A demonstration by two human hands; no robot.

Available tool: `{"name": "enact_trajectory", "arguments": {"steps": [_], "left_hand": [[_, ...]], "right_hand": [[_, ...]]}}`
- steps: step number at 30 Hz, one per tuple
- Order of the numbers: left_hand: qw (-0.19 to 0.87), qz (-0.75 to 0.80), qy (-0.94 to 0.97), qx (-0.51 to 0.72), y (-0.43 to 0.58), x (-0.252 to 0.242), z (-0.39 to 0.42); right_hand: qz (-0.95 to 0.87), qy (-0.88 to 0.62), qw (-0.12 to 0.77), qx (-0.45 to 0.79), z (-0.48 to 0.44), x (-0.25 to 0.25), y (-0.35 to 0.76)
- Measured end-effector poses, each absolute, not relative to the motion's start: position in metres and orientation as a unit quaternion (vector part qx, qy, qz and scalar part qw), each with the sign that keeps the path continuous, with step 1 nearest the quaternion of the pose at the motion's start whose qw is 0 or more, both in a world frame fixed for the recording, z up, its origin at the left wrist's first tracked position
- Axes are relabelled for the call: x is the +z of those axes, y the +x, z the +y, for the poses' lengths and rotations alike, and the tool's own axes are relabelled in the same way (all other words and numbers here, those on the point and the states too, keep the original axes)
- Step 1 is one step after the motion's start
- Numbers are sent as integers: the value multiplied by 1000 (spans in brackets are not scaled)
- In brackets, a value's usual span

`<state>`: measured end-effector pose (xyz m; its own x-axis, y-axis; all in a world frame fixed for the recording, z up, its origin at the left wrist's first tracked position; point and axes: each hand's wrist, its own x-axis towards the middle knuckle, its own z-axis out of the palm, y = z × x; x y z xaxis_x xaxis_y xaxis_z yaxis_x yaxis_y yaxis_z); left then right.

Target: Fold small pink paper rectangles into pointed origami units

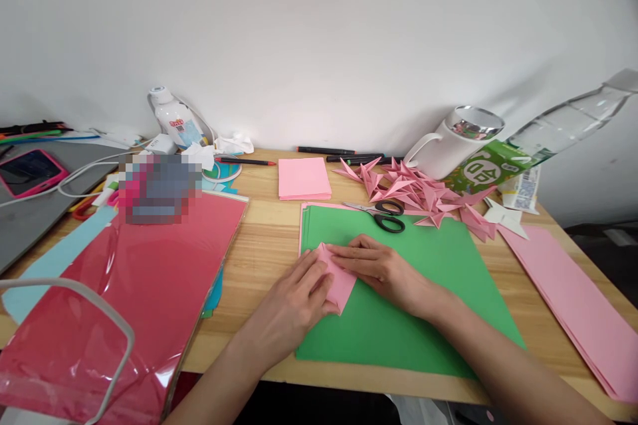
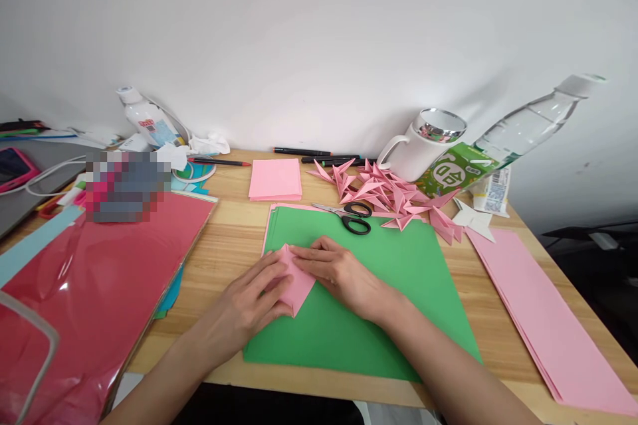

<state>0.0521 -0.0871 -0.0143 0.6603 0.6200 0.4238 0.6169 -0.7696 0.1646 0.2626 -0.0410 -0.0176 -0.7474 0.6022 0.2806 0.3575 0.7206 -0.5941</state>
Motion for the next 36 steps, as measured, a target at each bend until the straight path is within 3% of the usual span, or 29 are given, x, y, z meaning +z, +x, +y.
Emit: {"name": "enact_trajectory", "arguments": {"steps": [24, 29, 36], "left_hand": [[-2, 318, 922, 220, 49, -18, -84], [21, 315, 927, 202, 50, -17, -82], [62, 340, 920, 184, 53, -11, -82]], "right_hand": [[-918, -323, 141, 181, -50, -22, 254], [-912, -336, 162, 169, -49, -22, 252], [-867, -344, 244, 265, -42, -20, 259]]}}
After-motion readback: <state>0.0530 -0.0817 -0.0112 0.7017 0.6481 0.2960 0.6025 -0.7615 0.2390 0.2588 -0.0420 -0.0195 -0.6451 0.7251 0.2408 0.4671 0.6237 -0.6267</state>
